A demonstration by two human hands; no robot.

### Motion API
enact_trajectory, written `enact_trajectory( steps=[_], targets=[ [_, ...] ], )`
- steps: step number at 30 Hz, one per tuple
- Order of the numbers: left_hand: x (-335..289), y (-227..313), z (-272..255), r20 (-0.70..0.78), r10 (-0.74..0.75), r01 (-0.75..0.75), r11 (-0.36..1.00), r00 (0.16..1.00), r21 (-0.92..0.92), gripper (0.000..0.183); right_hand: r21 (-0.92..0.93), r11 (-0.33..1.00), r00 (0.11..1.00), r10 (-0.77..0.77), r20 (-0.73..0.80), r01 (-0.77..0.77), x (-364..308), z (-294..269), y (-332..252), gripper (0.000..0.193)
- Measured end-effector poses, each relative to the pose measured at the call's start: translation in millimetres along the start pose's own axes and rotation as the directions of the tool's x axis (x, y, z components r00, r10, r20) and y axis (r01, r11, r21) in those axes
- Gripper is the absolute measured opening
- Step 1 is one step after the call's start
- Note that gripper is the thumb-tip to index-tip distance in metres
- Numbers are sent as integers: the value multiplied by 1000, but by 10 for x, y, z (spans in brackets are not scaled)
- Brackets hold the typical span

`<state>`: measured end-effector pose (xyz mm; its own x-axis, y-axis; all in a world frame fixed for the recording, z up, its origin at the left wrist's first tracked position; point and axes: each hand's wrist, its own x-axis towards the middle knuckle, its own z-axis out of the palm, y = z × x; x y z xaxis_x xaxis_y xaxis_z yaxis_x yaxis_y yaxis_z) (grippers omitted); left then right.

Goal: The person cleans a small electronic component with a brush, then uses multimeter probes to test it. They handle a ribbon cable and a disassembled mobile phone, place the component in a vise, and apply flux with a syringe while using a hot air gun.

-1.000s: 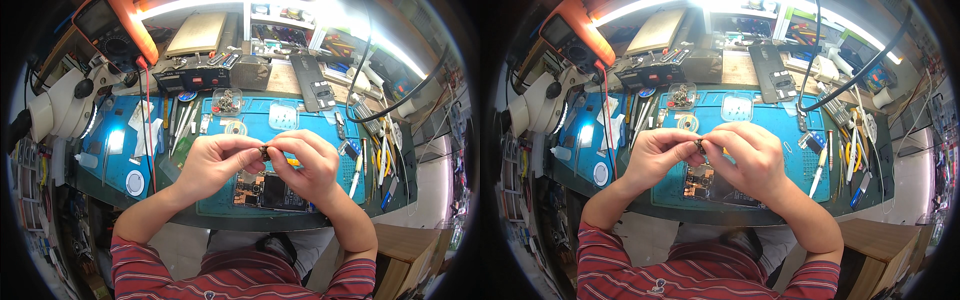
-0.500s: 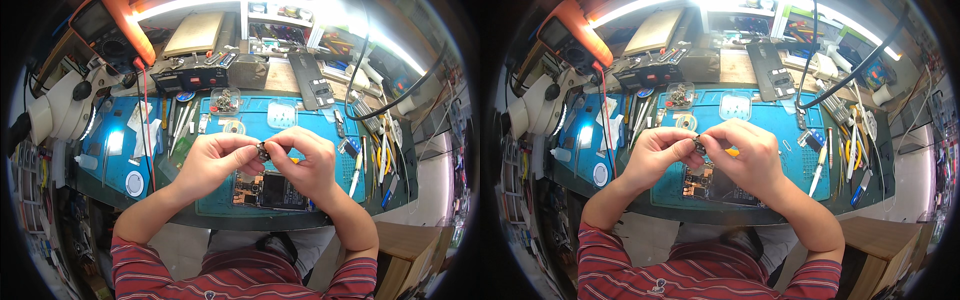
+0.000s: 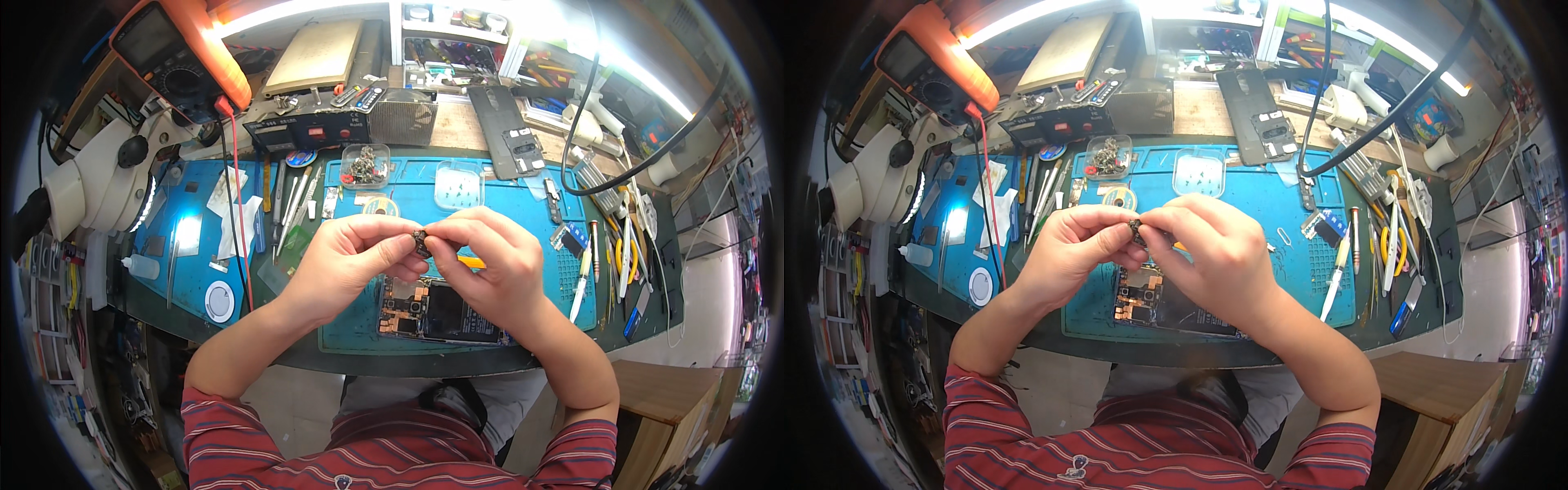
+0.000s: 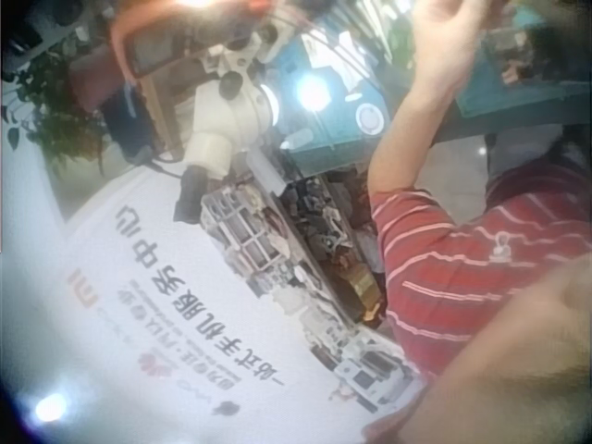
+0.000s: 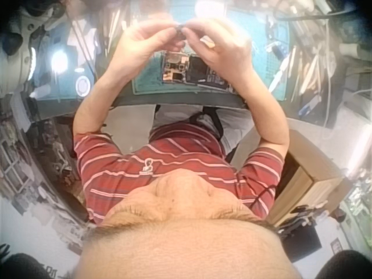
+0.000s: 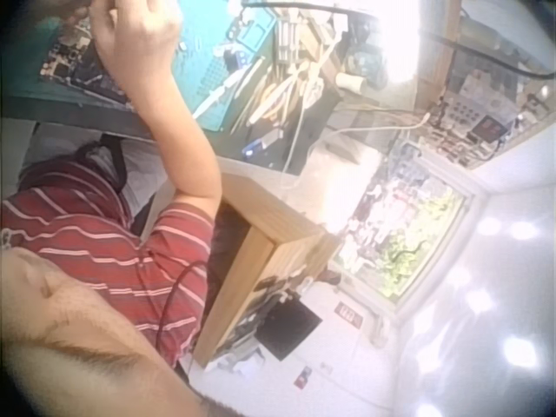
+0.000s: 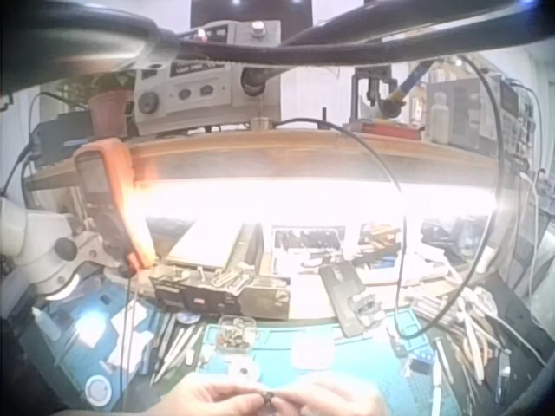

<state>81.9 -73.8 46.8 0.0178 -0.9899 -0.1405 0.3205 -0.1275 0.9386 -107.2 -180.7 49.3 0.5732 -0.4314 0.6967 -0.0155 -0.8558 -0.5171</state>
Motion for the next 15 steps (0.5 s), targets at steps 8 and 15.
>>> enact_trajectory(
  steps=[8, 15],
  targets=[
    [26, -63, 22, 7, 26, -26, 997, 1000, 79, 25, -133, 990, 999, -41, -4, 40, -46, 32, 24, 12],
    [30, -141, 50, -63, 164, -133, 930, 985, 344, 20, 61, 811, 812, 576, 91, -582, -39, 13, 126, 12]
  ],
)
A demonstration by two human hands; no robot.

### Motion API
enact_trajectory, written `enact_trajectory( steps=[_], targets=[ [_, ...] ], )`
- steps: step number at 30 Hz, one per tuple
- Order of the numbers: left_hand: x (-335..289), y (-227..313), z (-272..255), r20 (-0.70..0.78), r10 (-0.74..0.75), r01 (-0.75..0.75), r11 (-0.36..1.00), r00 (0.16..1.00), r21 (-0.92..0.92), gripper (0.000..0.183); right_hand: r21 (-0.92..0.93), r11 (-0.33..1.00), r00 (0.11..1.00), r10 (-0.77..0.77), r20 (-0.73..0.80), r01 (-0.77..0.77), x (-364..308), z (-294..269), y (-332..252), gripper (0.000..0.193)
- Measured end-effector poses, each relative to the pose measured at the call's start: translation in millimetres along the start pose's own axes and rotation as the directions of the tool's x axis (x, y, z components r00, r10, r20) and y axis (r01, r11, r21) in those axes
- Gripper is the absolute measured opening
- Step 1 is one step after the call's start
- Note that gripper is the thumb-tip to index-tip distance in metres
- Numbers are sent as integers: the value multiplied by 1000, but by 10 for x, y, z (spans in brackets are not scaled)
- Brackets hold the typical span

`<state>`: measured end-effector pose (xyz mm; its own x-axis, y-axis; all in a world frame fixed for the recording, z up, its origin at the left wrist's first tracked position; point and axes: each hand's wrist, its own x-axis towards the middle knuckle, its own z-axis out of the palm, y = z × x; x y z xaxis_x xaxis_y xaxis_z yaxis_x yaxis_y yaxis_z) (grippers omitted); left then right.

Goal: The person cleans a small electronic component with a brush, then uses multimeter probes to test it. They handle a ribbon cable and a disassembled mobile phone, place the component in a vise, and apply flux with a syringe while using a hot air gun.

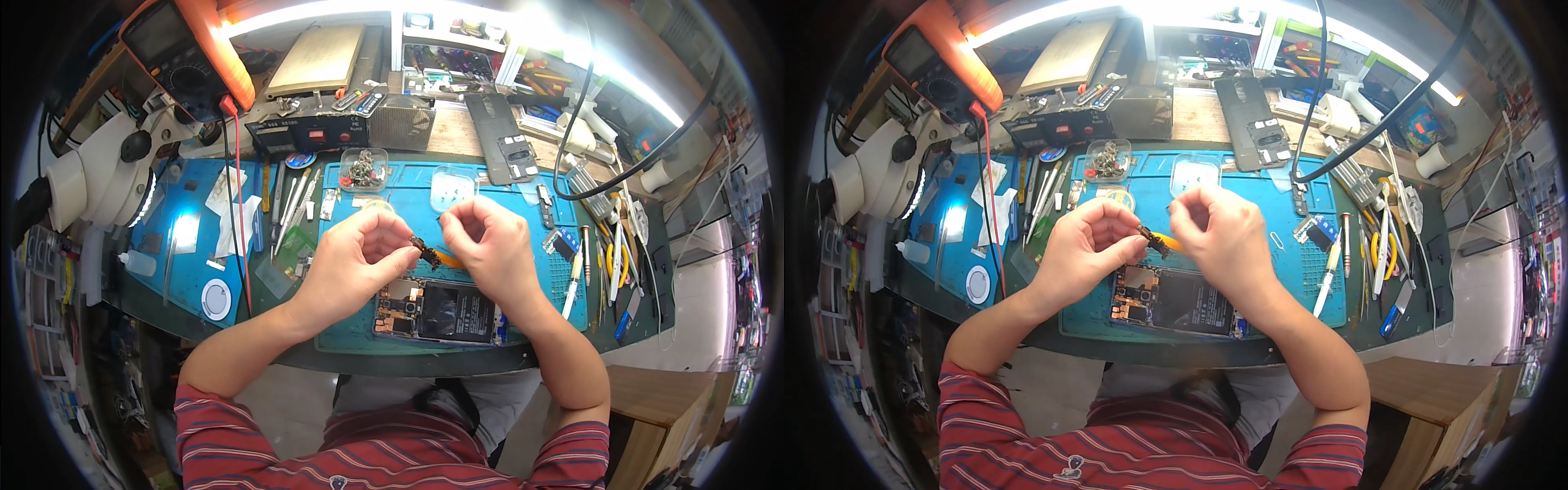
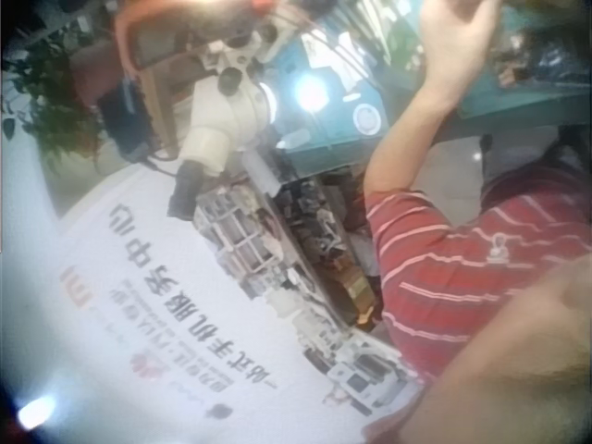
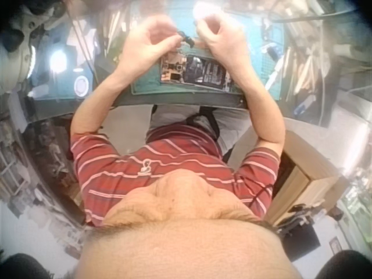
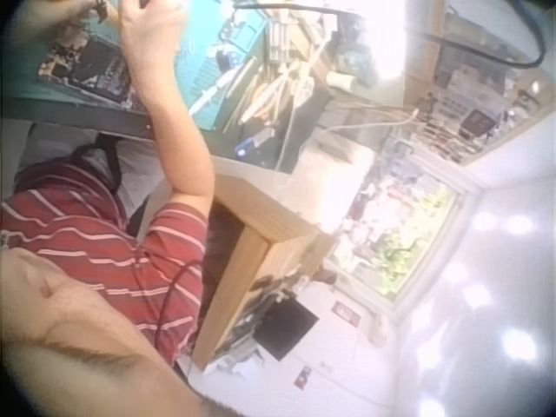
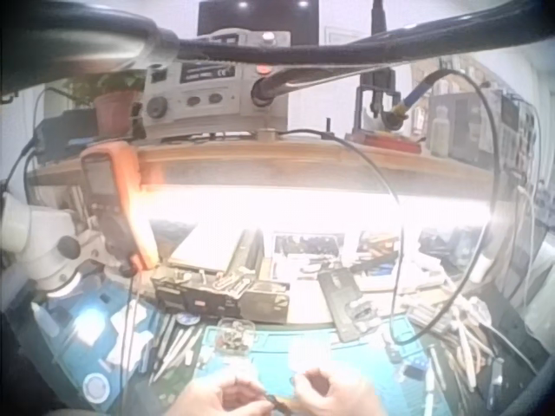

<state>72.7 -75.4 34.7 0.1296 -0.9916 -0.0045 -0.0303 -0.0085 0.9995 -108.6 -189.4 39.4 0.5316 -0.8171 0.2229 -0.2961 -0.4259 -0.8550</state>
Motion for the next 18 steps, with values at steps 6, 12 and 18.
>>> enact_trajectory(
  steps=[6, 12, 18],
  targets=[
    [59, 35, -48, 13, 12, -10, 994, 1000, -104, 18, -675, 708, 962, -273, 11, 209, 116, -329, 216, 5],
    [62, 93, -169, -56, 43, -43, 999, 998, -9, 25, -762, 612, 962, -270, 48, 210, -166, -556, -222, 15],
    [145, 32, -123, -33, 65, -65, 998, 997, 6, 24, -587, 803, 995, -88, 54, 103, -65, -637, 62, 13]
  ],
)
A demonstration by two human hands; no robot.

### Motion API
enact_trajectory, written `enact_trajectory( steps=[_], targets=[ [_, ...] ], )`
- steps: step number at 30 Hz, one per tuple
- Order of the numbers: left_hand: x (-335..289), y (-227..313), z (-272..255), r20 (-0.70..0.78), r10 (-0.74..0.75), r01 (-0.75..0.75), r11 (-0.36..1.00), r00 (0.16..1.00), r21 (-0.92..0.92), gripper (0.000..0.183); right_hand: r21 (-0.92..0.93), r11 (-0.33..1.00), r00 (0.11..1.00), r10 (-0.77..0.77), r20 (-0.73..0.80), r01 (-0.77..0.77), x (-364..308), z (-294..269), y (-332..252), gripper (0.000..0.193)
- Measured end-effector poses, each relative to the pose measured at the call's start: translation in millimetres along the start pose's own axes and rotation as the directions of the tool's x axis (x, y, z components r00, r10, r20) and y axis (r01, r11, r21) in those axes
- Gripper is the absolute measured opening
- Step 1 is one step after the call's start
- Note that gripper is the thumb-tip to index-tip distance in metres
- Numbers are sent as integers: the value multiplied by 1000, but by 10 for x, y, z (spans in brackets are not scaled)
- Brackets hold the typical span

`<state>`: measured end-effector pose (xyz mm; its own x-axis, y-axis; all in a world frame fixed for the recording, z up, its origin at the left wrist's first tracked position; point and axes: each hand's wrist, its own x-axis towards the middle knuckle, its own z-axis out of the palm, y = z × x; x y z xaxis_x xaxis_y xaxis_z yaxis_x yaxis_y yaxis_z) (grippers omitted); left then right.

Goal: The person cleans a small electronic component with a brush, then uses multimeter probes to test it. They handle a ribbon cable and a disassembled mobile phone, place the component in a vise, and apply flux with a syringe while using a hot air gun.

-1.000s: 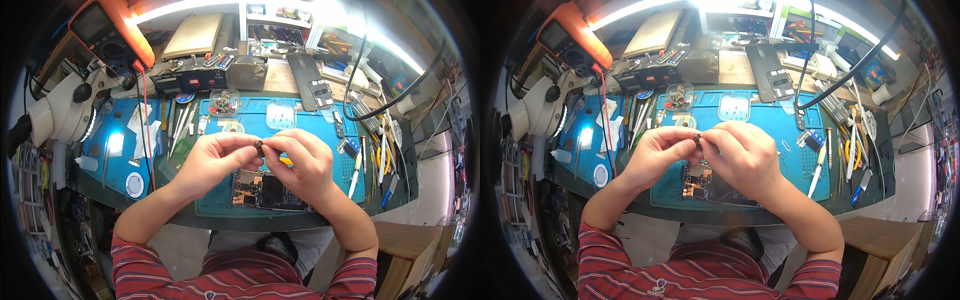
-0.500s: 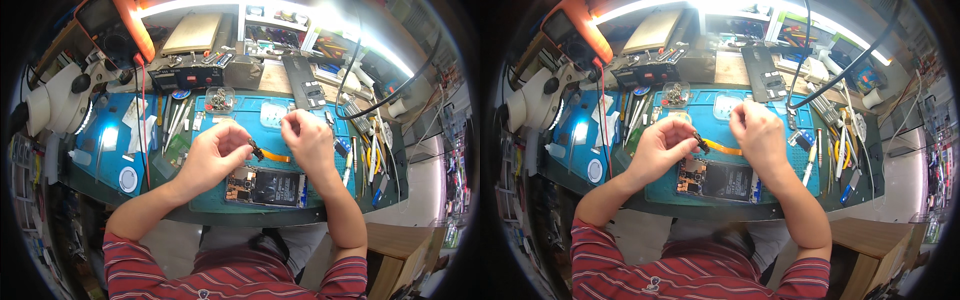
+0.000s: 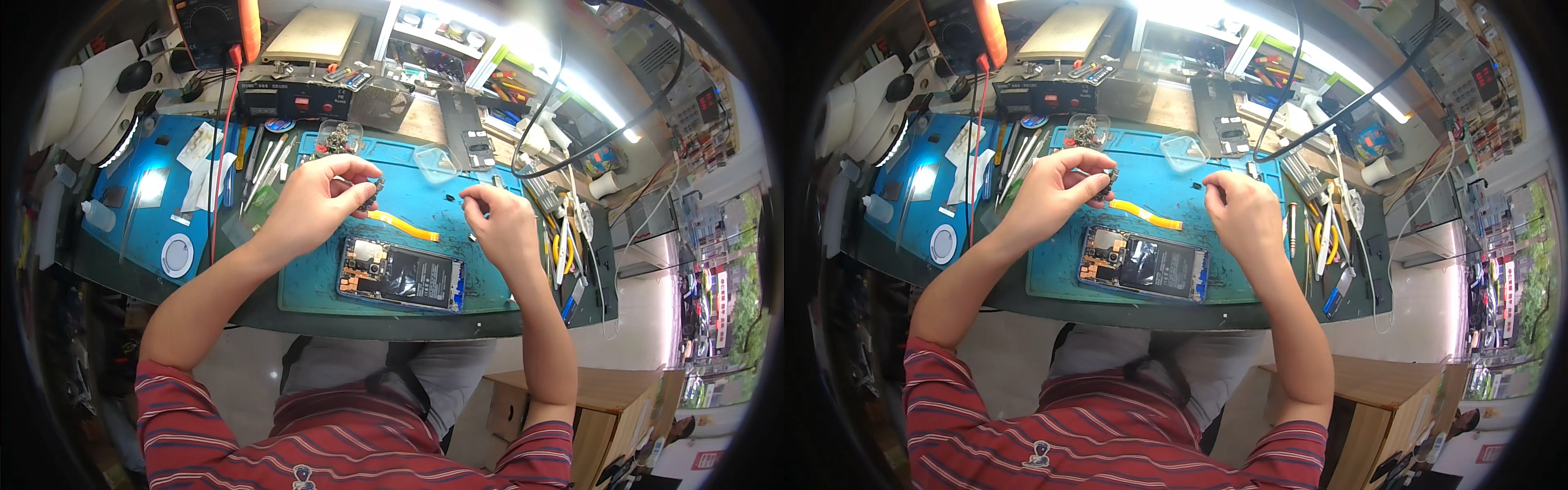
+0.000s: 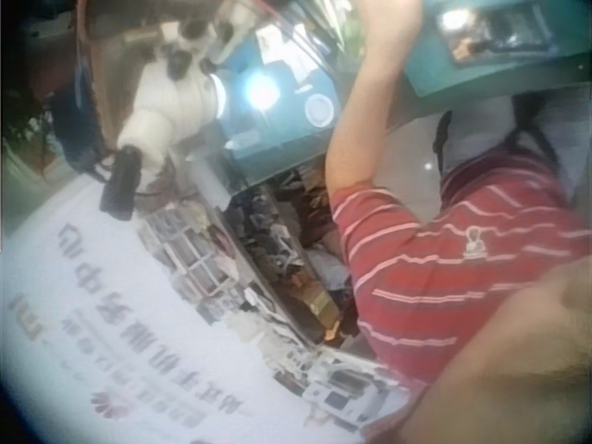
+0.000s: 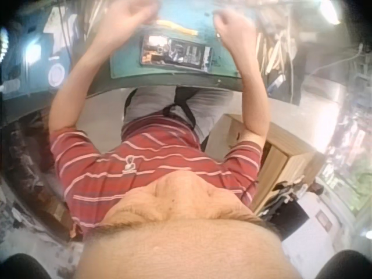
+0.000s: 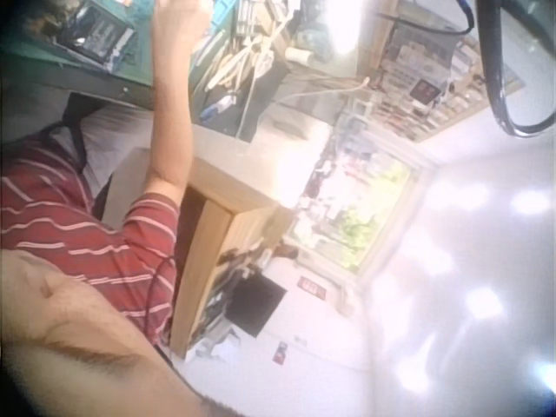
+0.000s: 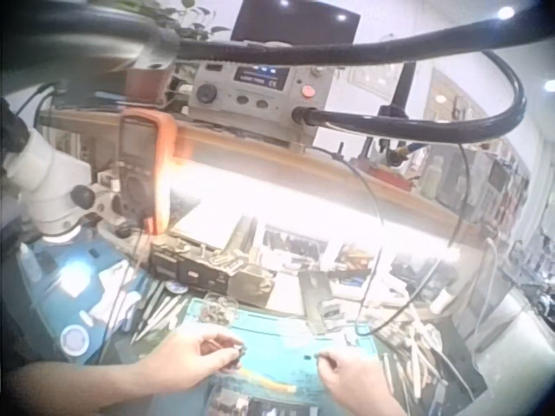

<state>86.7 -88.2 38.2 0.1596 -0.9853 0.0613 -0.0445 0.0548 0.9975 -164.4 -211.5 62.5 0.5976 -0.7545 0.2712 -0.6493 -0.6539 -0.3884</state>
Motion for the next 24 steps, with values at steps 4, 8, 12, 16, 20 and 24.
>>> enact_trajectory(
  steps=[4, 8, 12, 16, 20, 24],
  targets=[
    [16, -57, -27, -28, -21, 22, 1000, 999, 6, 23, -12, 988, 986, -154, -65, 154, 247, 145, 106, 14],
    [35, -56, -45, -35, -8, 10, 999, 999, 48, 23, -301, 920, 967, -250, 45, 252, 584, 160, 78, 16],
    [11, -2, -45, -45, -1, 8, 990, 999, 141, 19, -208, 932, 951, -268, 156, 297, 713, 201, 140, 19],
    [-47, 26, -42, -12, 53, -45, 935, 999, 353, 15, -144, 977, 985, -148, 88, 160, 423, -70, 307, 19],
    [-146, 83, -101, 75, 114, -136, 801, 991, 583, 16, -316, 948, 999, 40, -31, -47, -121, -633, 770, 19],
    [-211, 88, -166, 100, 112, -149, 631, 989, 761, 13, -246, 898, 930, 339, -144, -365, -685, -931, 1084, 22]
  ],
)
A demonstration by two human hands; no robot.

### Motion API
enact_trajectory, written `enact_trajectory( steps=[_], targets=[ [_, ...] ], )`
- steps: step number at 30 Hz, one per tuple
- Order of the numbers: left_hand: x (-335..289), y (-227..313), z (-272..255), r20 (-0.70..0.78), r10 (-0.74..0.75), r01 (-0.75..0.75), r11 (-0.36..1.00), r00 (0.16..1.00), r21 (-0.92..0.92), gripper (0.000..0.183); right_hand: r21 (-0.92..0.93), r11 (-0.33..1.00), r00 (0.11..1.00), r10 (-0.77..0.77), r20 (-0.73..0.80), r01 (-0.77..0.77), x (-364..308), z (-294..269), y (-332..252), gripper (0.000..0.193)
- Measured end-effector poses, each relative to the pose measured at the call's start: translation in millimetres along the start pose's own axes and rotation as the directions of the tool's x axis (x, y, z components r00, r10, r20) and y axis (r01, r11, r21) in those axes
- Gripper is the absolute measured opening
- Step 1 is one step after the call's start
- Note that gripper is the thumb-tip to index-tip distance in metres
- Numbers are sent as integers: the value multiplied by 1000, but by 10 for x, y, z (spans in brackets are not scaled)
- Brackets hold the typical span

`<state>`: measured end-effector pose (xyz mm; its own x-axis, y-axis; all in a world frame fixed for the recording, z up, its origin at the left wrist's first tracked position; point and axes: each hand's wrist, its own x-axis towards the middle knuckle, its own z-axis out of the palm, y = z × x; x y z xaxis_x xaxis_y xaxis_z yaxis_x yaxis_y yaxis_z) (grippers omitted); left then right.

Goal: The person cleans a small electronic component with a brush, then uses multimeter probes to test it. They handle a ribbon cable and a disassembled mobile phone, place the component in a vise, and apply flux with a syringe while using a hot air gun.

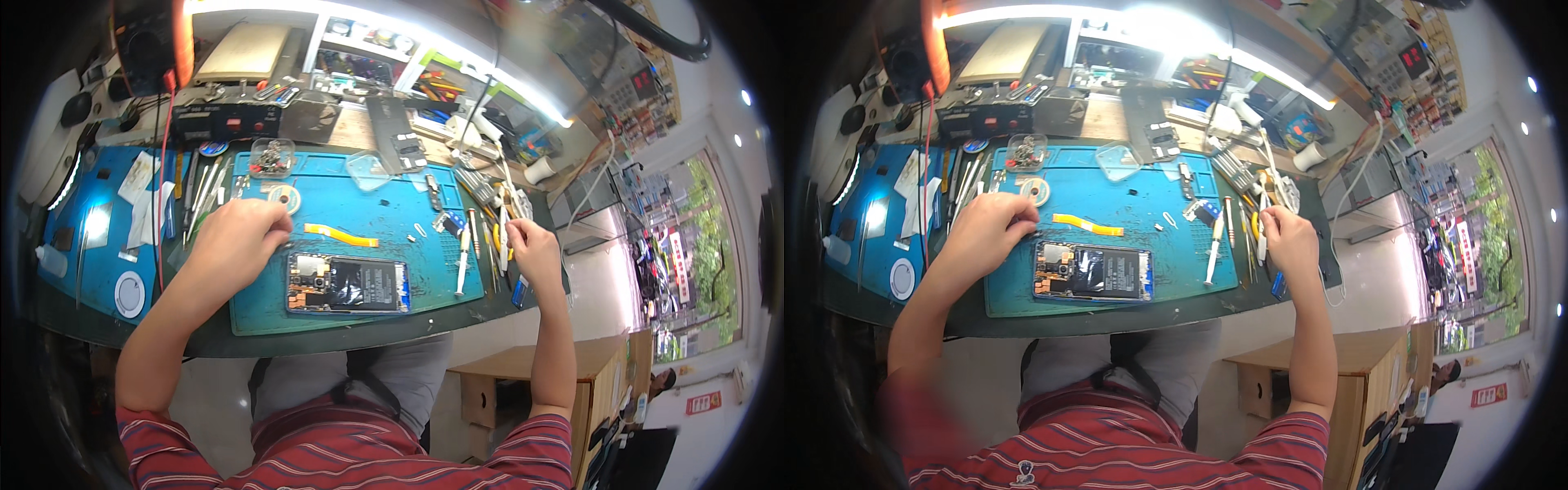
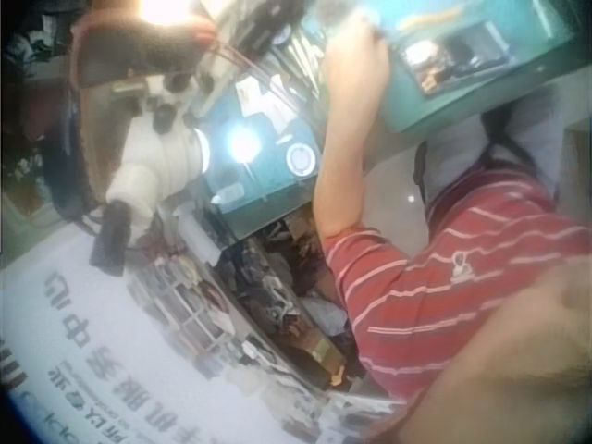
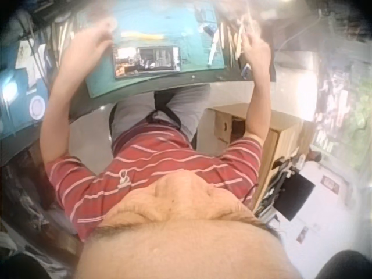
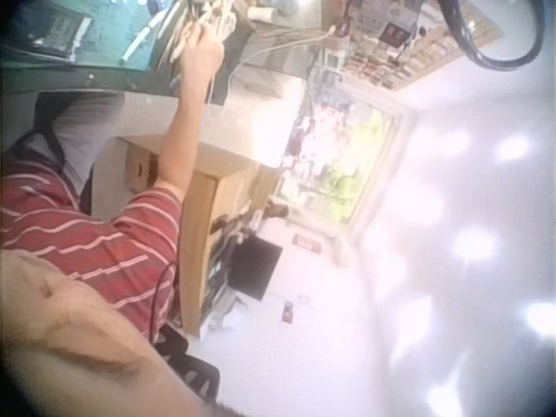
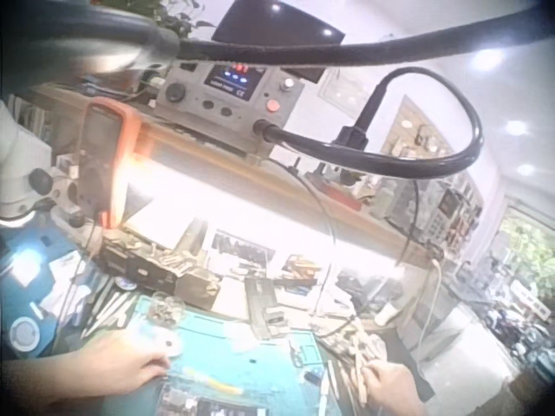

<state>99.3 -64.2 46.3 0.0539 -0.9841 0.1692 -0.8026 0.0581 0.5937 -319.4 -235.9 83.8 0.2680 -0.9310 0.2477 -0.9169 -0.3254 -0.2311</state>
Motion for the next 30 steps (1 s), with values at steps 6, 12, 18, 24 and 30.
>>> enact_trajectory(
  steps=[6, 12, 18, 24, 30],
  targets=[
    [-85, 56, 37, -68, 94, -73, 961, 993, 268, 12, 110, 992, 998, -53, -30, 56, -211, 276, -45, 28],
    [-258, 383, 4, -112, 218, -195, 962, 969, 190, 22, -128, 992, 997, 3, 81, 8, 112, 597, -51, 33],
    [-446, 437, 173, 60, 343, -348, 930, 937, 119, 82, 711, 700, 998, 52, 39, -64, 118, 273, -244, 14],
    [-303, 348, 289, 85, 404, -411, 907, 911, 91, 85, 953, 285, 972, -176, 156, -102, -86, 592, -652, 50],
    [-268, 386, 362, 24, 422, -422, 901, 906, 97, 80, 921, 378, 953, -234, 191, -91, 9, 769, -733, 41]
  ],
)
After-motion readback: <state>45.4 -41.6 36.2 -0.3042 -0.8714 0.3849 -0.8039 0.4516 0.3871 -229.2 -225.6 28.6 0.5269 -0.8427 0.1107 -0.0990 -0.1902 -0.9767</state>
